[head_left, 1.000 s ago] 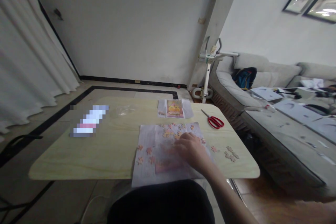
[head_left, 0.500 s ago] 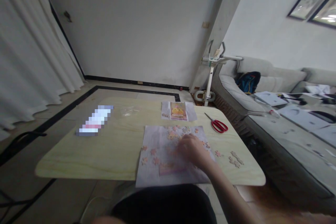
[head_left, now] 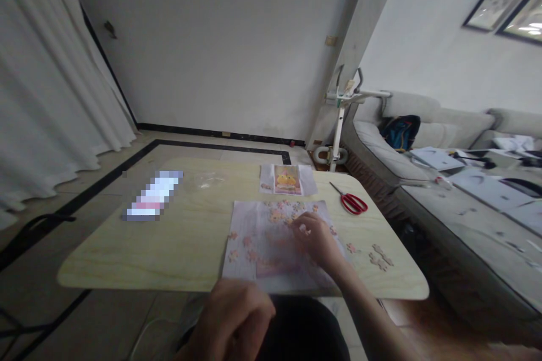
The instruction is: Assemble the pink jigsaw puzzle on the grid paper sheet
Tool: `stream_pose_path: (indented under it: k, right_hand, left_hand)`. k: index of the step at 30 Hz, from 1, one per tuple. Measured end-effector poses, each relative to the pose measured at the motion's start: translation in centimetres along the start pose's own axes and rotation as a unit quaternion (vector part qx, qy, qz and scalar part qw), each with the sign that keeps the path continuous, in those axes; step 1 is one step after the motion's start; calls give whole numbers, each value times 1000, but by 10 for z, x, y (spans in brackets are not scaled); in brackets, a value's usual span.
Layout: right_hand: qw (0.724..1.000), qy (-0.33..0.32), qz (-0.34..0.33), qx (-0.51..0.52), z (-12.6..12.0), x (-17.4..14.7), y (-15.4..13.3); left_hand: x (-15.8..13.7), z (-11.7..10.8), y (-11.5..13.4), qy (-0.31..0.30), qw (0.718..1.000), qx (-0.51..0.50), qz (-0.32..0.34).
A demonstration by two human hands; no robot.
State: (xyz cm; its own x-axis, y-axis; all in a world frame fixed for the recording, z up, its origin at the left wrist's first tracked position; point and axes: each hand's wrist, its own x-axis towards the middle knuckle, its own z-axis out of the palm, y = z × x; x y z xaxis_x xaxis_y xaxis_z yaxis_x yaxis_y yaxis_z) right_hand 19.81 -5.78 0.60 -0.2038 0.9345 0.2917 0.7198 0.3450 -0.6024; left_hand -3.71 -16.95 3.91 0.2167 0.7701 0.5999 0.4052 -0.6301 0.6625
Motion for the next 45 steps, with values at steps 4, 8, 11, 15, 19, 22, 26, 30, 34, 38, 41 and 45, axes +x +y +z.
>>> stream_pose_path:
  k: [4, 8, 11, 15, 19, 22, 26, 30, 34, 38, 41, 45]
  right_hand:
    - [990, -29, 47, 131, -10, -10, -15]
    - [921, -83, 125, 361, -19, -22, -36]
    - [894, -100, 148, 411, -20, -26, -45]
    - [887, -104, 161, 420, -17, -30, -48]
    - [888, -121, 159, 414, -15, -32, -46]
    - [911, -117, 128, 375, -20, -34, -44]
    - [961, -65, 35, 266, -34, -38, -48]
    - [976, -94, -52, 191, -37, -41, -56]
    - [978, -93, -64, 177, -30, -43, -57]
    - [979, -107, -77, 154, -27, -45, -49]
    - [982, -101, -83, 134, -23, -45, -34]
    - [993, -74, -64, 67, -15, -42, -10]
  left_hand:
    - [26, 16, -19, -27, 999, 28, -17]
    - [32, 32, -32, -64, 996, 2, -56]
    - [31, 38, -31, -67, 995, -40, -67]
    - [30, 36, -28, -66, 995, -50, -51]
    - [30, 35, -30, -37, 997, -46, -47]
    - [31, 32, -31, 1, 998, -37, -47]
    - [33, 29, -33, 10, 996, -45, -73]
    - [31, 34, -34, -5, 995, -63, -75]
    - [25, 40, -36, -28, 993, -83, -80]
    - [23, 39, -43, -75, 991, -77, -77]
    - [23, 33, -51, -102, 992, -43, -62]
    - [20, 29, -60, -122, 990, 73, 5]
